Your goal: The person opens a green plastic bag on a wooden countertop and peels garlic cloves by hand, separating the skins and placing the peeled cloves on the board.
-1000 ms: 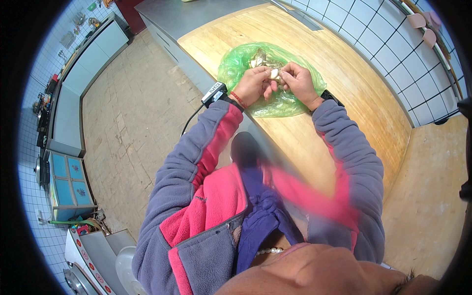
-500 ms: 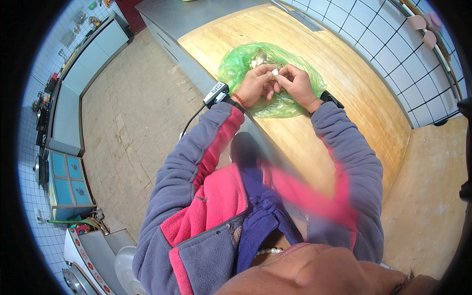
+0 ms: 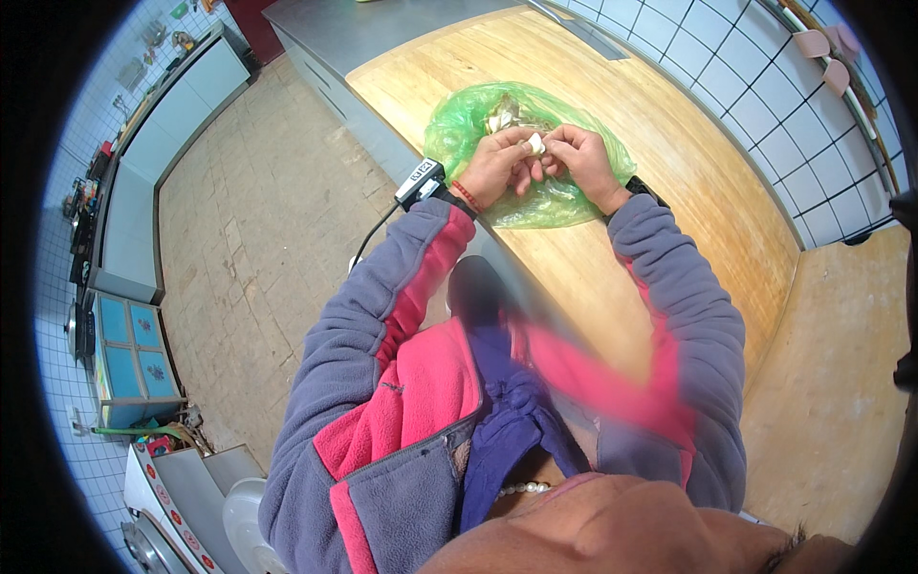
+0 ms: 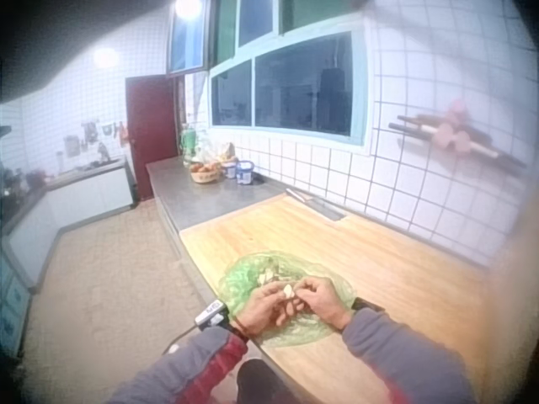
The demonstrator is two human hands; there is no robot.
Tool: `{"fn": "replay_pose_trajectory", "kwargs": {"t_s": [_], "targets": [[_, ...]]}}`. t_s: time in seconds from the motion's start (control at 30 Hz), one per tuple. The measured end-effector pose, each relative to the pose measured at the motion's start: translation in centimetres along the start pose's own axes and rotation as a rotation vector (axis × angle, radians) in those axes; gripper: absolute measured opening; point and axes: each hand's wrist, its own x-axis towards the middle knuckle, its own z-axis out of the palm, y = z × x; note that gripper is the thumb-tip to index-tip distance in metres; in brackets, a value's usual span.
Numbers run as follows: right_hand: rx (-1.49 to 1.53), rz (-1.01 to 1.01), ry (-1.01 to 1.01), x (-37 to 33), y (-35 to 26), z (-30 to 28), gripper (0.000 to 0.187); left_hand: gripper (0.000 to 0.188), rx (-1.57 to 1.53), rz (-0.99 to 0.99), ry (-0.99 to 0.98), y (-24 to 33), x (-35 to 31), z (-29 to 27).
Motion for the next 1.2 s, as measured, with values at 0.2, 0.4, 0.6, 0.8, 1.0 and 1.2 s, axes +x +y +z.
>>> {"fn": "replay_pose_trajectory", "kwargs": {"t_s": [0.2, 0.4, 0.6, 0.8, 1.0, 1.2], "targets": [[-0.120, -0.083, -0.023, -0.3, -0.1, 0.3, 0.011, 0.025, 0.014, 0.008, 0.049, -0.7, 0.2, -0.3], [-0.091, -0.126, 0.066, 0.1, 0.7, -0.1, 0.012, 0.026, -0.165, -0.045, -0.026, -0.1, 0.1, -0.8], [-0.075, -0.187, 0.179, 0.3, 0.4, 0.0, 0.009, 0.027, -0.227, -0.062, -0.060, 0.1, -0.1, -0.9], [-0.105, -0.135, -0.067, -0.3, -0.4, 0.3, 0.009, 0.025, -0.188, -0.068, -0.103, -0.1, 0.2, -1.1], [0.024, -0.030, -0.020, -0.1, 0.0, 0.1, 0.011, 0.017, 0.011, 0.033, 0.116, -1.3, 0.6, -0.8], [0.042, -0.002, 0.034, 0.0, -0.2, 0.0, 0.013, 0.014, -0.100, 0.039, 0.169, -1.2, 0.4, -1.0]]}}
